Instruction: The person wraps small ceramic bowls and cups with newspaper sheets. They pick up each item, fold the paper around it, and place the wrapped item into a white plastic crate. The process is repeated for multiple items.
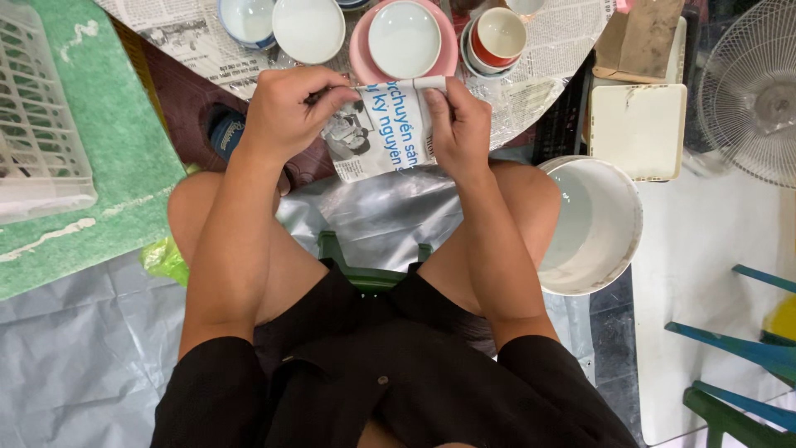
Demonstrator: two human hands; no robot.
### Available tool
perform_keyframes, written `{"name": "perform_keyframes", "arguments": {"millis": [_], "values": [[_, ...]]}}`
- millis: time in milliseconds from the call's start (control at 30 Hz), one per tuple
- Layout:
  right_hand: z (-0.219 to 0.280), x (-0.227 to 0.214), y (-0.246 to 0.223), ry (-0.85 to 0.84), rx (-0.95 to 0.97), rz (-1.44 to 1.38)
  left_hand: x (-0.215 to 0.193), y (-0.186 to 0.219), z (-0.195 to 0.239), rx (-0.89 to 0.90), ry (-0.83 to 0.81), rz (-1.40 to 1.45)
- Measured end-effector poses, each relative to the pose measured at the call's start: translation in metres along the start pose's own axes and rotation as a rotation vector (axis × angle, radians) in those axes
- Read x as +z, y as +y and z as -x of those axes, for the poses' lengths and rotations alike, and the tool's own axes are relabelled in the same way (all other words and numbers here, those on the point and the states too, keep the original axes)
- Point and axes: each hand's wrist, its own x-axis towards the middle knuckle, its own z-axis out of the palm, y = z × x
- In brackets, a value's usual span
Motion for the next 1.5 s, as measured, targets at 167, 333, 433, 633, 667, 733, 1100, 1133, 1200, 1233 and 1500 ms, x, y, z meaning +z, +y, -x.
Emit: {"name": "perform_keyframes", "arguments": {"millis": [167, 333, 433, 633, 667, 733, 1100, 1133, 1200, 1233, 1500], "values": [[0.001, -0.006, 0.004, 0.022, 0.034, 0.007, 0.002, -0.001, 0.004, 0.039, 0.024, 0.037], [-0.001, -0.012, 0.015, 0.041, 0.027, 0.002, -0.005, -0.005, 0.005, 0.000, -0.021, 0.009], [-0.010, -0.032, 0.025, 0.188, 0.135, -0.112, -0.019, -0.007, 0.006, -0.240, 0.118, 0.134], [-0.001, -0.037, 0.021, 0.084, 0.004, -0.031, -0.002, 0.009, 0.008, 0.045, 0.266, 0.082], [0.001, -0.033, 0.019, 0.050, -0.014, 0.026, 0.006, 0.013, 0.008, 0.120, 0.230, -0.019], [0.003, -0.028, 0.015, -0.020, -0.028, 0.019, 0.022, 0.019, 0.011, 0.150, 0.158, -0.161], [-0.007, -0.056, 0.020, -0.012, 0.053, 0.058, -0.004, 0.007, 0.003, -0.149, 0.094, 0.053], [-0.005, -0.055, 0.019, -0.086, 0.025, 0.107, -0.001, 0.011, 0.003, -0.105, 0.042, 0.128], [-0.001, -0.047, 0.015, -0.185, -0.026, 0.137, 0.012, 0.019, 0.006, -0.022, -0.063, 0.276], [-0.001, -0.043, 0.012, -0.211, -0.051, 0.120, 0.018, 0.021, 0.007, -0.040, -0.137, 0.207], [-0.005, -0.008, 0.003, -0.118, 0.127, -0.676, 0.043, 0.010, 0.009, -0.362, 0.098, 0.346]]}}
